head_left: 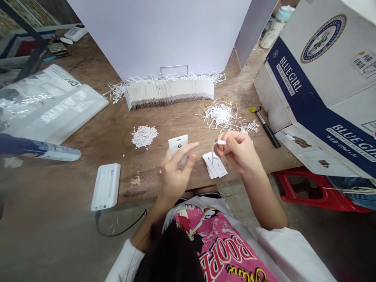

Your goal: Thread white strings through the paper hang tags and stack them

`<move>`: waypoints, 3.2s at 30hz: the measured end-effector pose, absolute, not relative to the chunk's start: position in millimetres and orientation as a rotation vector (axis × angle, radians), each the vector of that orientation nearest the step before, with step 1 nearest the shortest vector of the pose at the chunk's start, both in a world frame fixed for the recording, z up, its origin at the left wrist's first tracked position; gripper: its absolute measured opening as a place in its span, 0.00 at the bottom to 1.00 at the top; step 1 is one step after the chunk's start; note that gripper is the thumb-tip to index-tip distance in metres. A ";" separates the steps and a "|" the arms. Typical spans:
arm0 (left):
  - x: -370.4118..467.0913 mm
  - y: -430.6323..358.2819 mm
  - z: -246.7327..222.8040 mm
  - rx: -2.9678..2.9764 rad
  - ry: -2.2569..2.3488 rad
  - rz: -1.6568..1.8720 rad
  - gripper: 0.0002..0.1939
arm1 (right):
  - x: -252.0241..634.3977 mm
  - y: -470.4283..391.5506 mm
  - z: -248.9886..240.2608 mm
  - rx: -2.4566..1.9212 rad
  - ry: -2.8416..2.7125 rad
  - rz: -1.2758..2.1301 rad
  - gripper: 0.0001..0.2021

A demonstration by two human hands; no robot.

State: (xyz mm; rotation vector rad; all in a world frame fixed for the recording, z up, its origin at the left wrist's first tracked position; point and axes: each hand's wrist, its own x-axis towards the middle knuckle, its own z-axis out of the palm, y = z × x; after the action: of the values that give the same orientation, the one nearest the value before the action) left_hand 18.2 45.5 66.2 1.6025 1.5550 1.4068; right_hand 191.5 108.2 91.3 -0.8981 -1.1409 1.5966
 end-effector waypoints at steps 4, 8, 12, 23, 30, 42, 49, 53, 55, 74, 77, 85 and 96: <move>35.8 47.1 80.5 1.733 1.415 1.437 0.08 | 189.4 85.7 87.5 -0.848 -1.146 1.655 0.18; 43.0 39.2 80.9 1.715 1.423 1.513 0.03 | 194.5 74.3 86.9 -0.801 -1.241 1.619 0.15; 41.9 33.3 81.2 1.787 1.407 1.614 0.02 | 201.3 66.5 89.9 -0.785 -1.298 1.643 0.15; 26.3 42.9 57.4 2.094 1.526 1.818 0.05 | 218.2 36.4 119.3 -0.853 -1.663 1.185 0.09; 25.5 54.1 29.4 1.985 1.557 2.072 0.08 | 221.1 5.1 127.5 -0.633 -2.266 0.634 0.04; 35.8 39.9 16.2 2.224 1.355 1.913 0.10 | 165.9 23.5 53.7 -1.108 -1.248 1.231 0.06; 32.3 36.3 10.9 2.246 1.365 1.804 0.13 | 165.0 25.0 49.5 -1.157 -1.203 1.165 0.05; 36.4 32.7 11.1 1.891 1.397 1.692 0.07 | 166.9 29.9 49.1 -1.169 -1.034 1.429 0.10; 37.3 31.0 13.4 1.690 1.431 1.562 0.03 | 169.3 33.4 48.7 -1.215 -1.018 1.490 0.11; 39.9 9.3 32.4 1.266 1.434 1.164 0.12 | 168.8 50.3 63.6 -1.197 -1.881 0.481 0.06; 39.5 6.0 36.4 1.387 1.509 1.135 0.11 | 167.3 49.0 60.5 -1.150 -1.973 0.278 0.06; 34.3 3.5 35.7 1.542 1.390 1.155 0.12 | 171.1 50.3 70.5 -1.057 -1.774 0.653 0.03; 24.9 7.1 36.3 1.571 1.125 1.160 0.15 | 178.7 44.6 72.7 -0.983 -1.801 0.660 0.07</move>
State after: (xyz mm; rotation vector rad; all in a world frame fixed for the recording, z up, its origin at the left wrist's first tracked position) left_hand 24.9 7.1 36.3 1.5709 1.1253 1.1603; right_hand 178.7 44.6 72.7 -0.9826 -1.8009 0.6605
